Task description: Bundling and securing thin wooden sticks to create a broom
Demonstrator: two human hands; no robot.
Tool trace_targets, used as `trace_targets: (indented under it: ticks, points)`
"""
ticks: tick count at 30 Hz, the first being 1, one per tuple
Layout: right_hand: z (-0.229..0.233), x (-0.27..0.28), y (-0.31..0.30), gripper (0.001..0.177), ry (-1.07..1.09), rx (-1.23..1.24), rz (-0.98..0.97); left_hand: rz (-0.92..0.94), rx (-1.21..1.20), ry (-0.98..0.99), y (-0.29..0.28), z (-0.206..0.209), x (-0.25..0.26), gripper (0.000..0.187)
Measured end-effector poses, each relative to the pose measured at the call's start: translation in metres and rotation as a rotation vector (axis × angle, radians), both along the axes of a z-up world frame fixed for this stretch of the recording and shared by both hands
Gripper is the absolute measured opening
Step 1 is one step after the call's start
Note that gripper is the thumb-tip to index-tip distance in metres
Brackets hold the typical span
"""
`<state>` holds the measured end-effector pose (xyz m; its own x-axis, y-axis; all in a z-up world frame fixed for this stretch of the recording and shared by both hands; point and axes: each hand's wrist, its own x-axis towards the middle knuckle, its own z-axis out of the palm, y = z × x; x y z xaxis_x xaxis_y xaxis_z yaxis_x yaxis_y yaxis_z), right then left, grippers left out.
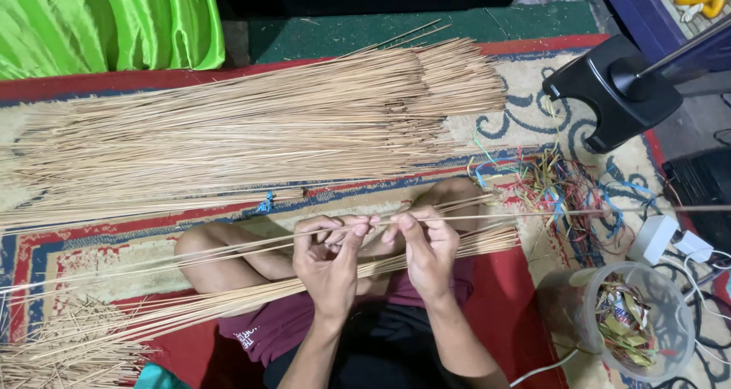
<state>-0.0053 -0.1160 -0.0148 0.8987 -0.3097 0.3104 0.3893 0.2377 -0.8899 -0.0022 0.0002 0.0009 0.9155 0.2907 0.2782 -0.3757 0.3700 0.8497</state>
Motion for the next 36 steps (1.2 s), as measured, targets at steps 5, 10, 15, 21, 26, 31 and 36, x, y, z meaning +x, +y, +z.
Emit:
trace_targets:
  ticks: [5, 10, 15, 21, 26, 31, 36]
  points:
    - [-0.009, -0.001, -0.003, 0.033, 0.058, 0.127, 0.074, -0.032, 0.002, 0.001, 0.004, 0.001, -0.005, 0.029]
    - [0.0, -0.005, -0.002, 0.03, 0.088, 0.026, 0.066, -0.05, -0.043, 0.005, 0.003, 0.0, -0.007, 0.031]
    - [-0.007, -0.002, -0.004, 0.032, 0.1, 0.206, -0.037, -0.085, -0.02, -0.03, 0.006, 0.009, -0.005, 0.027]
    - [0.018, -0.007, -0.007, 0.051, 0.146, -0.155, 0.232, 0.061, 0.086, -0.057, 0.012, -0.007, 0.0, 0.024]
    - [0.007, -0.003, -0.025, 0.047, 0.122, -0.429, 0.175, 0.11, 0.034, -0.029, 0.027, -0.018, 0.013, 0.029]
    - [0.003, 0.004, -0.047, 0.042, 0.157, -0.398, 0.198, 0.13, 0.022, -0.001, 0.034, -0.002, 0.013, 0.029]
    - [0.027, 0.0, -0.041, 0.084, 0.106, -0.106, 0.516, 0.106, 0.037, -0.029, 0.034, -0.008, 0.014, 0.031]
